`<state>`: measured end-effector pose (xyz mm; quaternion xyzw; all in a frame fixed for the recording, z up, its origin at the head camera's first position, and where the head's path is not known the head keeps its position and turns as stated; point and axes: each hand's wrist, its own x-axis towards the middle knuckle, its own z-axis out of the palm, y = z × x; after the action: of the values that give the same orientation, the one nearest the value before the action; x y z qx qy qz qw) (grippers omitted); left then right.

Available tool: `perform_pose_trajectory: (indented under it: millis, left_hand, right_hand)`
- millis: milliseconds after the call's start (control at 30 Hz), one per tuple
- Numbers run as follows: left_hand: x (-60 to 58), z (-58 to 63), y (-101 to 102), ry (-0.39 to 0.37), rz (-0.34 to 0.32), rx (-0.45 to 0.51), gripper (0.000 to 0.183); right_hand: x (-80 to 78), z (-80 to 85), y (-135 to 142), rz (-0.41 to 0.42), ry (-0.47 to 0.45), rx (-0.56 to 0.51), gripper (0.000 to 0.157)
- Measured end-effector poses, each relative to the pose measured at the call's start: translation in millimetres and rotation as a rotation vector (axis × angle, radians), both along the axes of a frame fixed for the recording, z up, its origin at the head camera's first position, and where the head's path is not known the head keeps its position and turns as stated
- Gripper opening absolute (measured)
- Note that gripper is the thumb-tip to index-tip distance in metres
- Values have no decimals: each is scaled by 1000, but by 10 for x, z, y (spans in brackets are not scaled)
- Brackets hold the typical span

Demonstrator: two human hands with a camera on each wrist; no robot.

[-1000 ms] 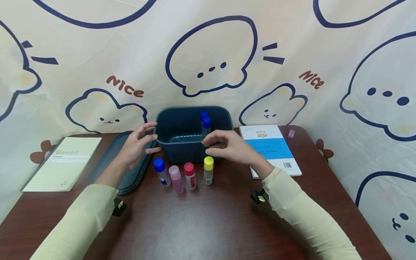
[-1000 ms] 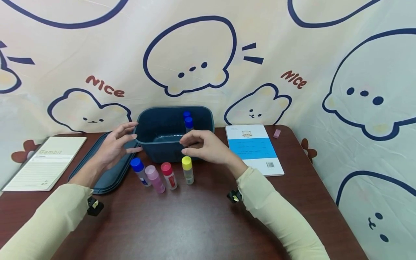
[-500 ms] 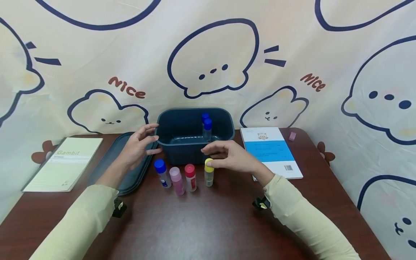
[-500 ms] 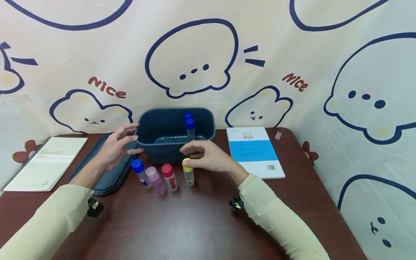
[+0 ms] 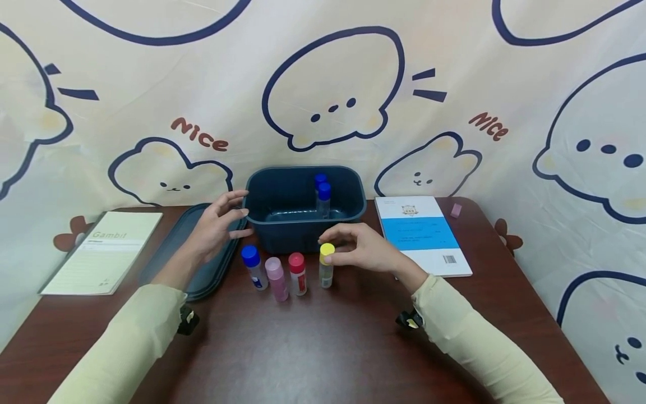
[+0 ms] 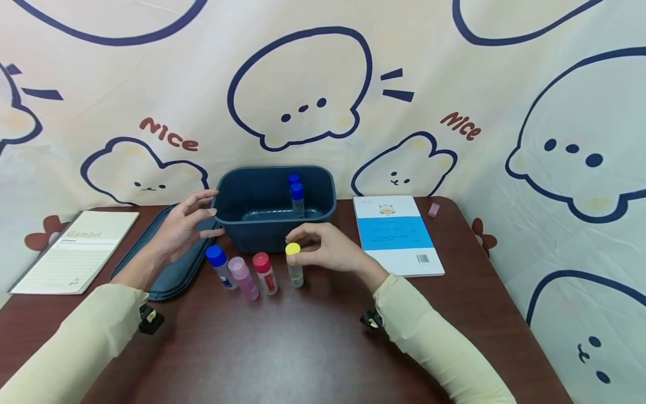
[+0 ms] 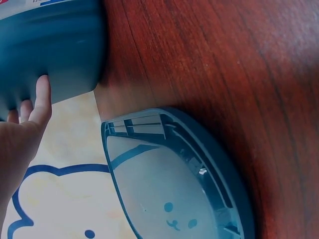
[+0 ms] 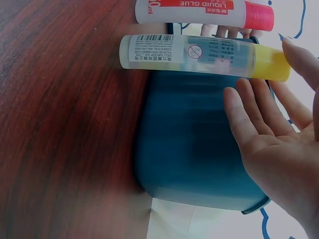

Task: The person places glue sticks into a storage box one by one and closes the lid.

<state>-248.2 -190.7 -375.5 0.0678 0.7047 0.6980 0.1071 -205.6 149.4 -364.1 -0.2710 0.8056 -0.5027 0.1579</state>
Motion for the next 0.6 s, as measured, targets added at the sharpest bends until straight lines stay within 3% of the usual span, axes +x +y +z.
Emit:
perform_pose_trajectory:
  millis: [600]
  left_hand:
    - [-2,-6,-8,-2,3,-1,51]
  right_hand:
    - [-4,-12,22,-32,68,8,29]
